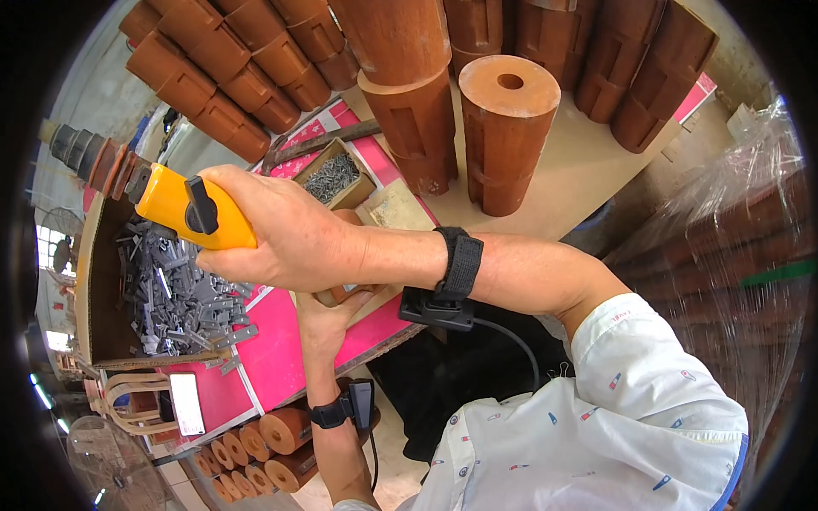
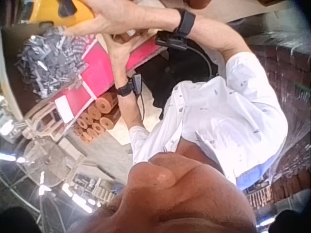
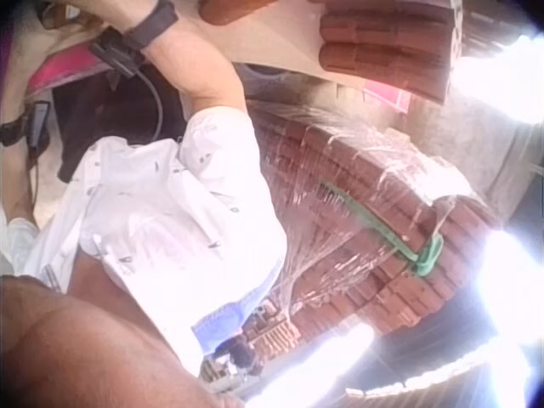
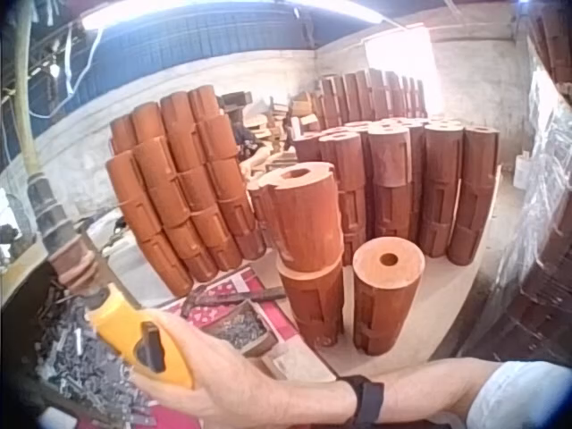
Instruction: Assembling small wooden furniture components using an electric screwdriver.
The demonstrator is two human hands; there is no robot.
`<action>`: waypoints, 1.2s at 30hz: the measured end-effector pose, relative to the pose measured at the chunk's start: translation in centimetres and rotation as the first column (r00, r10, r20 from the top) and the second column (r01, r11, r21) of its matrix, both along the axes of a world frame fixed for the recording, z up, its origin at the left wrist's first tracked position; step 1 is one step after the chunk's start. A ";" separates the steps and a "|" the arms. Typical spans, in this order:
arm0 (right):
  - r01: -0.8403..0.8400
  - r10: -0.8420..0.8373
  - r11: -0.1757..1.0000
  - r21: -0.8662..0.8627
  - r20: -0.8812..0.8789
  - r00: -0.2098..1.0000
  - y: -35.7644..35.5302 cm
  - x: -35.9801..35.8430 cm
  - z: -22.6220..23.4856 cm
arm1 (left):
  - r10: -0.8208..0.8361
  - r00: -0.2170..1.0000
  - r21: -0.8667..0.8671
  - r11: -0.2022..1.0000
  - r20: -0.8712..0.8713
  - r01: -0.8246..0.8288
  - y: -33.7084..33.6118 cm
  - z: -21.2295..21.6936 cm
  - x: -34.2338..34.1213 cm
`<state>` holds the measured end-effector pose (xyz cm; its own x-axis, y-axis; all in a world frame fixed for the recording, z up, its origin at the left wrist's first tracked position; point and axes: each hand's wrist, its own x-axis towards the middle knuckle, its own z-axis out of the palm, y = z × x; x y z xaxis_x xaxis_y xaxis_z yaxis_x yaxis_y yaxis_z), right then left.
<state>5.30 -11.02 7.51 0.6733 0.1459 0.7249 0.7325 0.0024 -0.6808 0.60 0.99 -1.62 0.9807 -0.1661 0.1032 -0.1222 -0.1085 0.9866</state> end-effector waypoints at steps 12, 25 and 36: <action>0.018 -0.018 1.000 0.016 -0.016 1.000 -0.3 -0.4 0.4 | -0.004 0.999 0.050 0.999 0.032 0.002 0.5 -1.0 0.2; 0.028 -0.027 0.999 0.039 -0.027 0.999 -0.3 -0.5 -0.6 | -0.084 0.995 -0.007 0.996 -0.049 0.084 1.0 -1.5 0.7; -0.011 0.015 0.997 0.070 -0.057 0.998 -0.6 -0.6 -0.5 | -0.077 0.990 0.175 0.983 0.121 0.055 1.2 -1.1 0.5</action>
<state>4.68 -11.62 6.99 0.7122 0.1047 0.6941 0.6921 0.0605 -0.7193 1.08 2.21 -2.71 0.9478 -0.2559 0.1901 -0.2571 -0.2615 0.9303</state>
